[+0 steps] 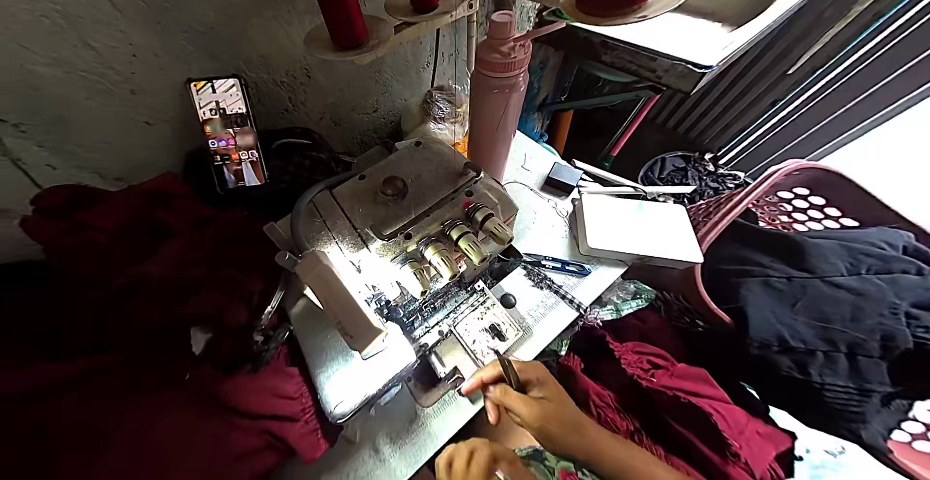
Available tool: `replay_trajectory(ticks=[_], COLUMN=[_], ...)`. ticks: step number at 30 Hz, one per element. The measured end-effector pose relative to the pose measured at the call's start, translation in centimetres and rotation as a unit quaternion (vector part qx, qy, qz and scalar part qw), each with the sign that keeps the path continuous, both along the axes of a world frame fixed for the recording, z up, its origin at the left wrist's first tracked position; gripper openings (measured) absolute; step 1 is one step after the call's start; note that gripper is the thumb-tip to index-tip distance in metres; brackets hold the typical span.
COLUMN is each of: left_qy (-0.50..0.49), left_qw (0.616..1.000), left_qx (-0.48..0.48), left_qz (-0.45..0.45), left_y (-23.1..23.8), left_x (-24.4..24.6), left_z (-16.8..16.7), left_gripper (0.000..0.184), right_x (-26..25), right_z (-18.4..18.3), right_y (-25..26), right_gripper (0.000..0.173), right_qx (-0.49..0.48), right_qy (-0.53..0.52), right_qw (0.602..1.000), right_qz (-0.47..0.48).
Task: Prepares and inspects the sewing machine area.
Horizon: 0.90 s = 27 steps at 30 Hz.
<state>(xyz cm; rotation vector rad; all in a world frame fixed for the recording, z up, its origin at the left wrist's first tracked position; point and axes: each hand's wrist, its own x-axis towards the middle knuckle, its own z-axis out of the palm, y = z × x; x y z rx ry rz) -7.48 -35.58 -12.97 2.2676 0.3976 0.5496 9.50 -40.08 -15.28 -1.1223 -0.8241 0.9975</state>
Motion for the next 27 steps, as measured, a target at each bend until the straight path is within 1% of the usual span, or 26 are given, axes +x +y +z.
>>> replay_trajectory(ticks=[1,2,3,4,5,6,7,8,9,10,11,12,13,14,15,17,19,22,25,27], left_qy=[-0.015,-0.028,-0.038,-0.049,-0.064,-0.089,-0.122,-0.159,-0.190,-0.216,-0.226,-0.225,-0.219,-0.210,-0.202,-0.188,-0.183,-0.183,-0.183,-0.185], left_qw=[0.997,0.983,0.951,0.892,0.811,0.721,0.626,0.545,0.493,0.465,0.469,0.499,0.541,0.582,0.612,0.649,0.668,0.680,0.686,0.685], left_qx=[-0.078,-0.181,-0.305,-0.447,-0.578,-0.683,-0.766,-0.818,-0.845,-0.856,-0.852,-0.833,-0.806,-0.777,-0.753,-0.724,-0.708,-0.697,-0.691,-0.693], left_qz=[0.005,0.016,0.033,0.050,0.067,0.076,0.084,0.090,0.085,0.063,0.057,0.075,0.099,0.119,0.132,0.139,0.137,0.133,0.133,0.132], left_y=[0.9,2.0,2.9,3.8,4.6,5.4,6.0,6.4,6.5,6.6,6.4,6.1,5.7,5.3,5.0,4.4,4.0,3.6,3.4,3.3], left_x=[0.0,0.0,0.4,0.9,1.6,2.3,2.8,3.3,3.6,3.6,3.5,3.2,2.9,2.5,2.1,1.2,0.5,-0.3,-0.6,-0.7], left_z=[-0.5,-0.8,-0.8,-0.4,0.1,0.3,0.5,0.3,0.0,-0.5,-0.9,-1.2,-1.3,-1.5,-1.8,-2.1,-2.3,-2.0,-1.8,-1.8], left_gripper=[0.026,0.026,0.027,0.033,0.040,0.043,0.044,0.041,0.037,0.033,0.032,0.035,0.037,0.037,0.036,0.036,0.035,0.035,0.033,0.033], right_x=[0.1,0.3,0.3,0.0,-0.5,-0.9,-1.4,-1.8,-2.0,-2.0,-1.9,-1.6,-1.1,-0.5,0.4,2.1,3.4,4.0,4.2,4.4], right_z=[-0.6,-0.9,-0.8,-0.5,0.1,0.8,1.3,1.6,1.5,1.3,0.9,0.5,0.0,-0.6,-1.0,-1.0,-0.8,-1.0,-1.2,-1.4], right_y=[-0.5,-1.0,-1.4,-1.9,-2.3,-2.7,-3.0,-3.2,-3.3,-3.3,-3.3,-3.2,-2.8,-2.1,-1.0,1.6,4.5,7.5,8.5,8.5], right_gripper=[0.027,0.025,0.022,0.020,0.019,0.020,0.020,0.021,0.022,0.023,0.023,0.024,0.026,0.026,0.025,0.025,0.027,0.024,0.014,0.010], right_qx=[0.051,0.091,0.116,0.126,0.126,0.121,0.117,0.117,0.117,0.114,0.107,0.096,0.082,0.064,0.051,0.036,0.027,0.010,-0.007,-0.006], right_qy=[-0.074,-0.141,-0.202,-0.247,-0.282,-0.309,-0.335,-0.364,-0.392,-0.411,-0.424,-0.437,-0.460,-0.497,-0.531,-0.582,-0.615,-0.643,-0.674,-0.683], right_qw=[0.996,0.986,0.972,0.961,0.951,0.943,0.935,0.923,0.911,0.903,0.898,0.894,0.884,0.863,0.835,0.784,0.750,0.731,0.709,0.702], right_qz=[-0.013,-0.018,-0.021,-0.023,-0.013,0.001,0.018,0.033,0.050,0.059,0.053,0.027,-0.015,-0.071,-0.130,-0.213,-0.241,-0.226,-0.208,-0.202])
